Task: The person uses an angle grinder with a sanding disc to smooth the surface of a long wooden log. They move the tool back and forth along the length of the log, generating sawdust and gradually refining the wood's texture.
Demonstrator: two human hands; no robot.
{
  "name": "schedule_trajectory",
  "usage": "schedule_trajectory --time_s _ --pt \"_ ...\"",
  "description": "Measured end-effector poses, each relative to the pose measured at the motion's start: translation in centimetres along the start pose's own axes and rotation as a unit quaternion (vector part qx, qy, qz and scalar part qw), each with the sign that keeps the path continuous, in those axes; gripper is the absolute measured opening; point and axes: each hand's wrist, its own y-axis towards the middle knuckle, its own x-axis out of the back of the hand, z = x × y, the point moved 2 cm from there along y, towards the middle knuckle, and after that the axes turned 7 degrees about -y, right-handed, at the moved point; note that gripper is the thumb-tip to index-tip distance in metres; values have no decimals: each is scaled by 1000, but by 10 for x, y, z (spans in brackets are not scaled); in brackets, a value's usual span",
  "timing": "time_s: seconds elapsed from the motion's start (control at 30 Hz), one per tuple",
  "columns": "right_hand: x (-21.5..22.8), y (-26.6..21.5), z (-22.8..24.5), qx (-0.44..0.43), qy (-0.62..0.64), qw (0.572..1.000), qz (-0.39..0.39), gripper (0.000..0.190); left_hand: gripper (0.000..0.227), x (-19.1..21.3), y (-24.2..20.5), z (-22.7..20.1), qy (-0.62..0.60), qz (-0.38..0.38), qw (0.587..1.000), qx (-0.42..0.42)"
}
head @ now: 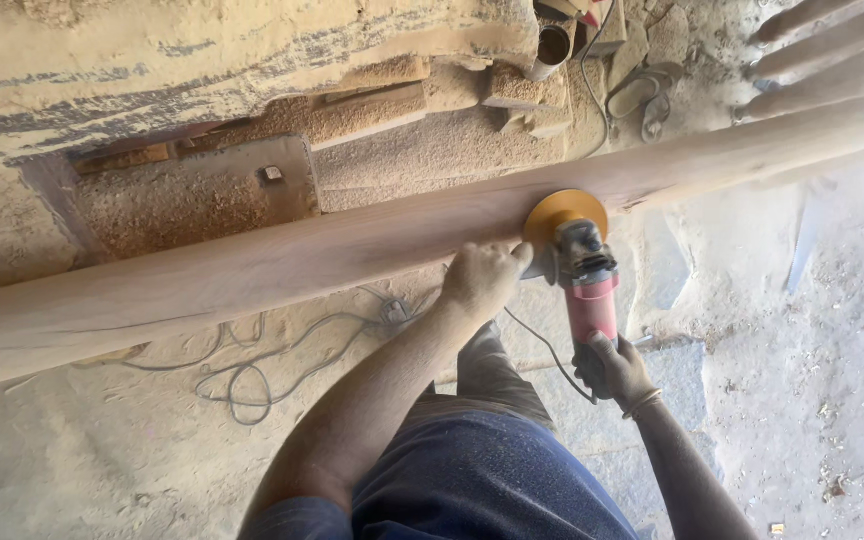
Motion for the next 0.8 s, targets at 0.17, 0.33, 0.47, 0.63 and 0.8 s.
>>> schedule_trajectory --time_s 0.17,0.33,0.47,0.63,0.8 --pt "-65 -22 37 40 -68 994 81 68 23 11 -83 49 -128 -15 989 71" --pt "-156 -52 107 102 -344 929 91 75 33 24 -196 106 -112 -99 979 143" --pt "-233 -67 155 99 -534 828 141 83 13 42 -280 139 -149 -187 942 237" --pt "-292 -73 183 210 -538 798 170 101 16 69 -339 159 -16 -150 906 396" --pt "-263 -69 161 146 -530 815 184 87 14 65 -316 144 -101 -162 918 347"
